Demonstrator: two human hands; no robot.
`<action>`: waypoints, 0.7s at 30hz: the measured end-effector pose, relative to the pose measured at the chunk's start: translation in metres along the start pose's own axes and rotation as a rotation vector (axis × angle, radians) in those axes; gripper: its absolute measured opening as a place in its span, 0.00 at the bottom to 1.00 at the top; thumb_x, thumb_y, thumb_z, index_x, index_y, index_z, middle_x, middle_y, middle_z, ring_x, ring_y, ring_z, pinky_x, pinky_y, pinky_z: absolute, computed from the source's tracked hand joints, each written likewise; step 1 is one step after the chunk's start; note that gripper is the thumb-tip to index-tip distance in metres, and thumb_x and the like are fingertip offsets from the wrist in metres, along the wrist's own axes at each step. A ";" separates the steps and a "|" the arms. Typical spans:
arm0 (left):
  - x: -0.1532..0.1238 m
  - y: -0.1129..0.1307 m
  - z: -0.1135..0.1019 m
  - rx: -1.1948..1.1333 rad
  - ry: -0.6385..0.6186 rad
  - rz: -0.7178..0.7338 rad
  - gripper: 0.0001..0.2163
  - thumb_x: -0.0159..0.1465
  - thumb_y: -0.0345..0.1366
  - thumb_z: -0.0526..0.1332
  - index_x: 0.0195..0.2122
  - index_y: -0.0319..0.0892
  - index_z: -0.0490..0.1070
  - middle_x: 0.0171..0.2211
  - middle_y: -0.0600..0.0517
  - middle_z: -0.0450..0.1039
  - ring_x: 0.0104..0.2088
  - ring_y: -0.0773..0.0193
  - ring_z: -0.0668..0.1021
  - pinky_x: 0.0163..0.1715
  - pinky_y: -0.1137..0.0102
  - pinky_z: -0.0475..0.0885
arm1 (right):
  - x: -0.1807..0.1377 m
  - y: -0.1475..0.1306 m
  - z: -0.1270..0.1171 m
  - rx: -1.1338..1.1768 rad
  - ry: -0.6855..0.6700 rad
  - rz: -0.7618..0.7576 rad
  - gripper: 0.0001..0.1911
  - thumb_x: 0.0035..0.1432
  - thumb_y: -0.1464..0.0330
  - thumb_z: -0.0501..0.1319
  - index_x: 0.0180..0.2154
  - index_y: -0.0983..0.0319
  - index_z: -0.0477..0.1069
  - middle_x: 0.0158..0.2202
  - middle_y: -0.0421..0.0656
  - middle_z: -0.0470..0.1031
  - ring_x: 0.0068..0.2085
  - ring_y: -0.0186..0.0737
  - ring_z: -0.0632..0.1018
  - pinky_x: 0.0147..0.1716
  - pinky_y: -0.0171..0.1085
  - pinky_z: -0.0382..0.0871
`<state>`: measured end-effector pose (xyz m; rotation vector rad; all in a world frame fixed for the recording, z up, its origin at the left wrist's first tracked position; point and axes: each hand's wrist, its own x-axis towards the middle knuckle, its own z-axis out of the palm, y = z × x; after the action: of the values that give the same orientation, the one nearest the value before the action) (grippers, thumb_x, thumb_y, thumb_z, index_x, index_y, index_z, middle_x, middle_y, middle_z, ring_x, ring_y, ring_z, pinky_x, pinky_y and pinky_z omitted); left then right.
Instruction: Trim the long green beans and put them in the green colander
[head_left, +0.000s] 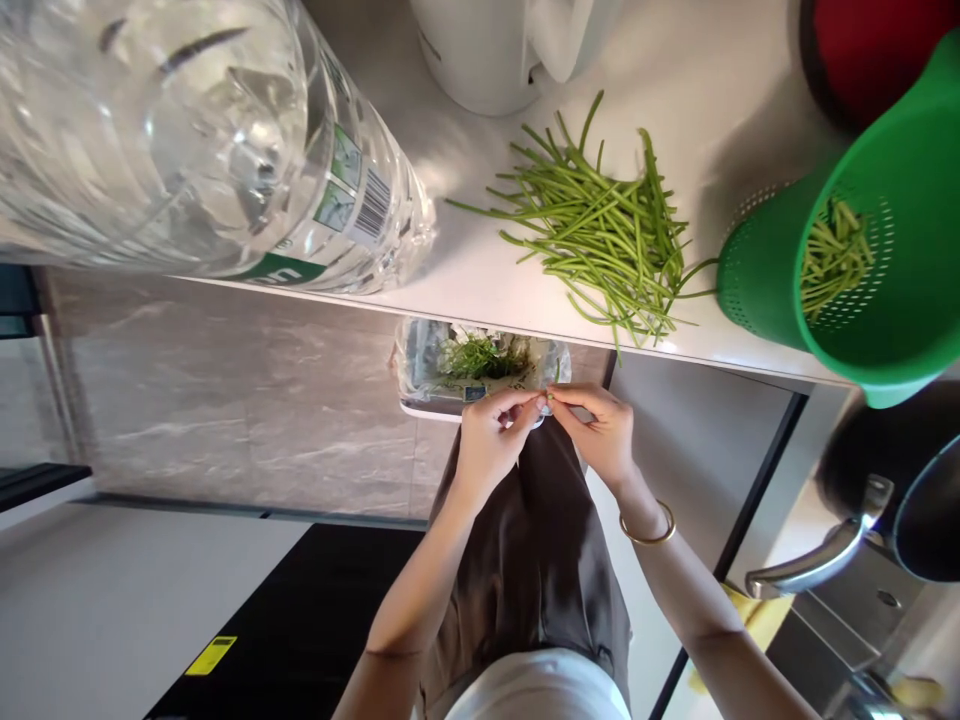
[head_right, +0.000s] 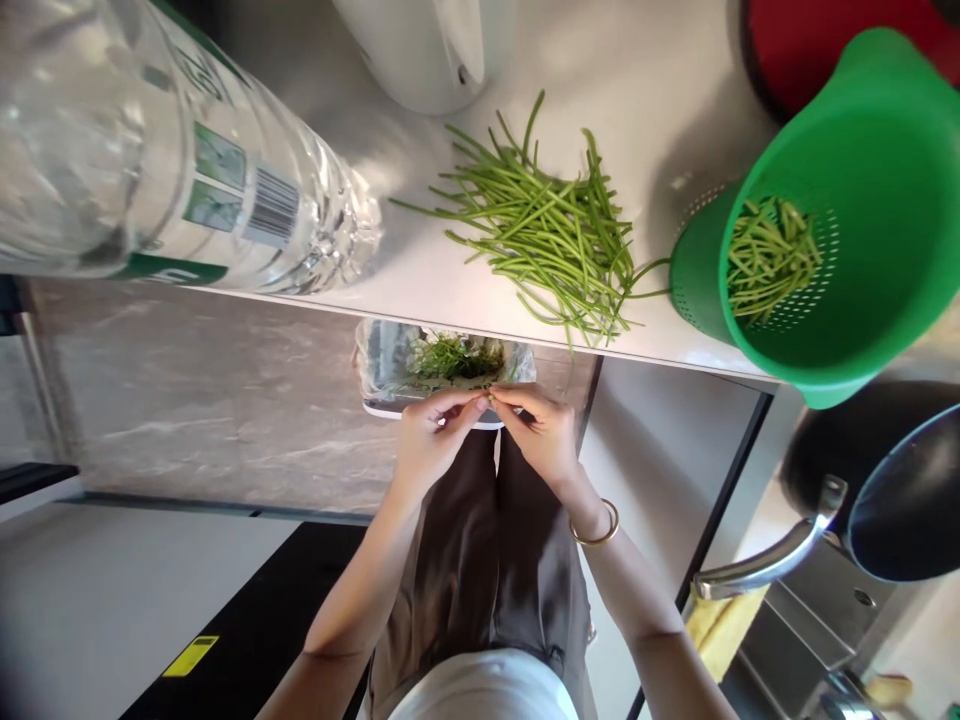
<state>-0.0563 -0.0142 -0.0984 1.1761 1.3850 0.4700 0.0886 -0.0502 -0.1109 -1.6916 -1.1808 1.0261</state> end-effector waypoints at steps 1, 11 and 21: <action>-0.001 0.000 0.000 0.004 0.000 0.002 0.10 0.59 0.41 0.61 0.34 0.42 0.77 0.29 0.51 0.77 0.26 0.67 0.73 0.26 0.74 0.66 | -0.001 0.000 -0.001 -0.032 -0.018 -0.035 0.09 0.54 0.72 0.62 0.36 0.54 0.77 0.37 0.40 0.80 0.39 0.39 0.80 0.42 0.39 0.76; -0.006 -0.003 -0.014 0.104 -0.087 -0.011 0.08 0.59 0.39 0.60 0.34 0.43 0.78 0.28 0.53 0.77 0.24 0.68 0.72 0.24 0.74 0.64 | -0.014 0.012 -0.002 -0.155 -0.140 -0.201 0.16 0.57 0.73 0.59 0.45 0.50 0.74 0.44 0.38 0.78 0.44 0.39 0.78 0.46 0.39 0.74; -0.002 -0.009 -0.024 -0.024 -0.125 -0.093 0.08 0.56 0.38 0.61 0.29 0.39 0.75 0.25 0.53 0.74 0.23 0.69 0.70 0.23 0.76 0.63 | -0.014 0.001 -0.001 0.014 -0.165 -0.117 0.10 0.55 0.72 0.61 0.38 0.52 0.77 0.39 0.38 0.79 0.40 0.40 0.80 0.43 0.40 0.77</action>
<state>-0.0817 -0.0110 -0.1001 1.0985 1.3165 0.3405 0.0864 -0.0635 -0.1090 -1.5311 -1.3586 1.1148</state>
